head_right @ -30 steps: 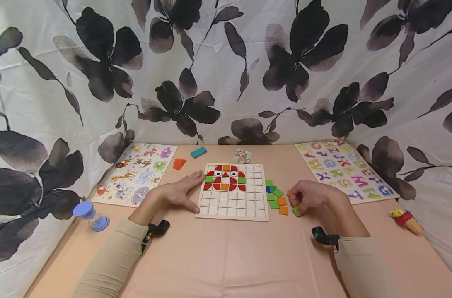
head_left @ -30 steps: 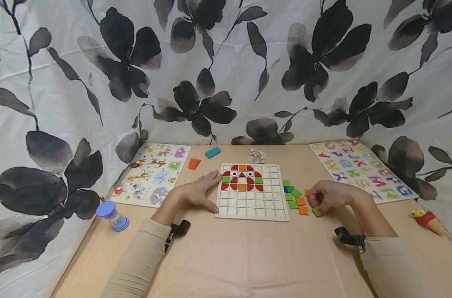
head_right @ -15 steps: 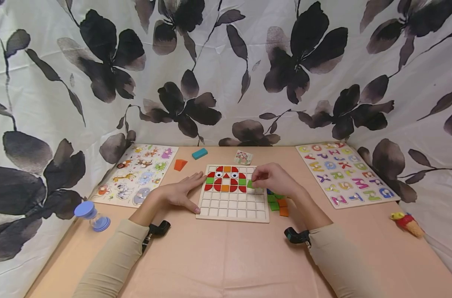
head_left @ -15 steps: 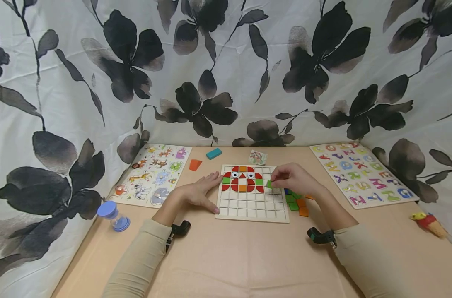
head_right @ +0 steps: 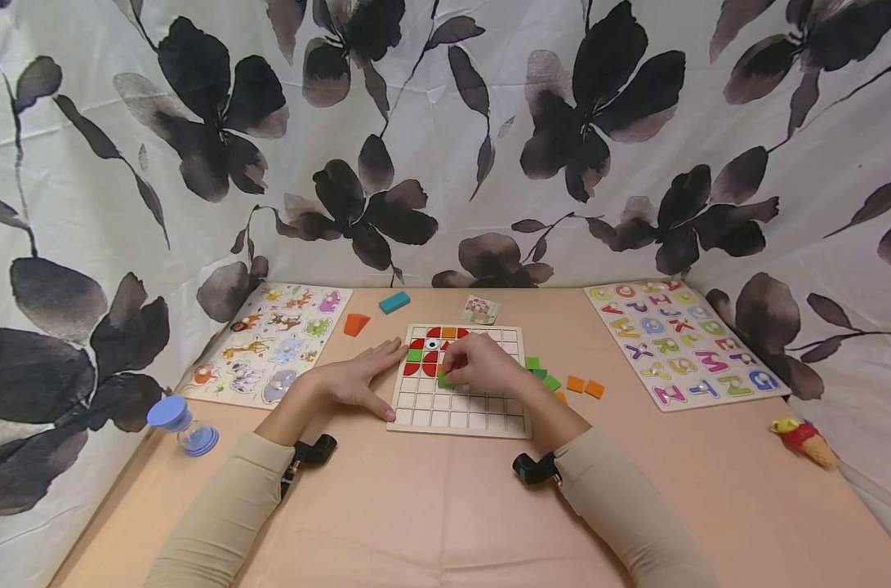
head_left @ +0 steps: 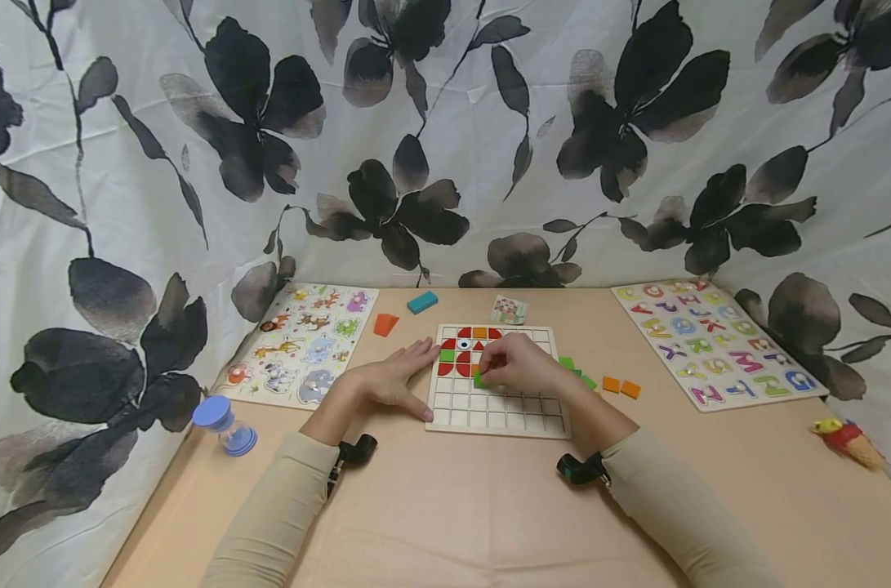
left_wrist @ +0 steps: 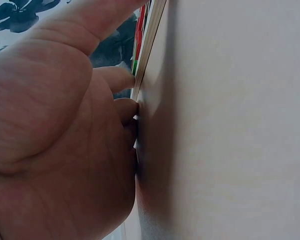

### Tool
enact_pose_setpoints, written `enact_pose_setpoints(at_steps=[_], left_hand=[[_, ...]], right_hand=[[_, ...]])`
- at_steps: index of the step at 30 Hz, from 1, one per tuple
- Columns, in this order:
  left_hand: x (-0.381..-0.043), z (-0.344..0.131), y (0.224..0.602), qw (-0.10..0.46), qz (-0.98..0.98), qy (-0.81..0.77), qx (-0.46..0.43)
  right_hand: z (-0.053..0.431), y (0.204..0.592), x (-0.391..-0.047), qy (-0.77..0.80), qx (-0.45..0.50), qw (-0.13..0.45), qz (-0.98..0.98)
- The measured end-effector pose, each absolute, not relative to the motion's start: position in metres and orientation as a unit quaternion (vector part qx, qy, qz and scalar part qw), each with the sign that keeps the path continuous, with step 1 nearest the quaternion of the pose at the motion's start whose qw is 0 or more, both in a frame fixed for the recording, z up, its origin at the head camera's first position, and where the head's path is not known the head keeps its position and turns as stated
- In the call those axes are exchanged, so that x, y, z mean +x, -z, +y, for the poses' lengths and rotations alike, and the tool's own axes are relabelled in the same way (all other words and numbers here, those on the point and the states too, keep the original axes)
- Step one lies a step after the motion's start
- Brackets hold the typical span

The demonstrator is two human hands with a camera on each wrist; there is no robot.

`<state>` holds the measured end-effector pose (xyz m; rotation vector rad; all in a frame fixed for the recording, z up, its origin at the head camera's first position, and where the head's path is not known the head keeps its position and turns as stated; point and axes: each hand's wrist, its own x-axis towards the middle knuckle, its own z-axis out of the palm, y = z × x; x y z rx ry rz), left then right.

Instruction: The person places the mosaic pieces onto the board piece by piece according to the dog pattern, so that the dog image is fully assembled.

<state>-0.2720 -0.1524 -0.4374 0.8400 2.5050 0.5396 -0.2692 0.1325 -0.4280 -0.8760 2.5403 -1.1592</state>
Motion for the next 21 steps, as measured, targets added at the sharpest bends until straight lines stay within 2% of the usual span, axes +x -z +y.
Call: enact_pose_setpoints(at_steps=[14,21], left_hand=[[-0.273,-0.152,0.436,0.226,0.907,-0.189,0.301],[-0.273,-0.152,0.436,0.222,0.906,-0.193,0.303]], right_hand=[[0.121,0.428,-0.259,0.314,-0.270,0.081,0.907],[0.128,0.426,-0.256,0.294,-0.300,0.050,0.906]])
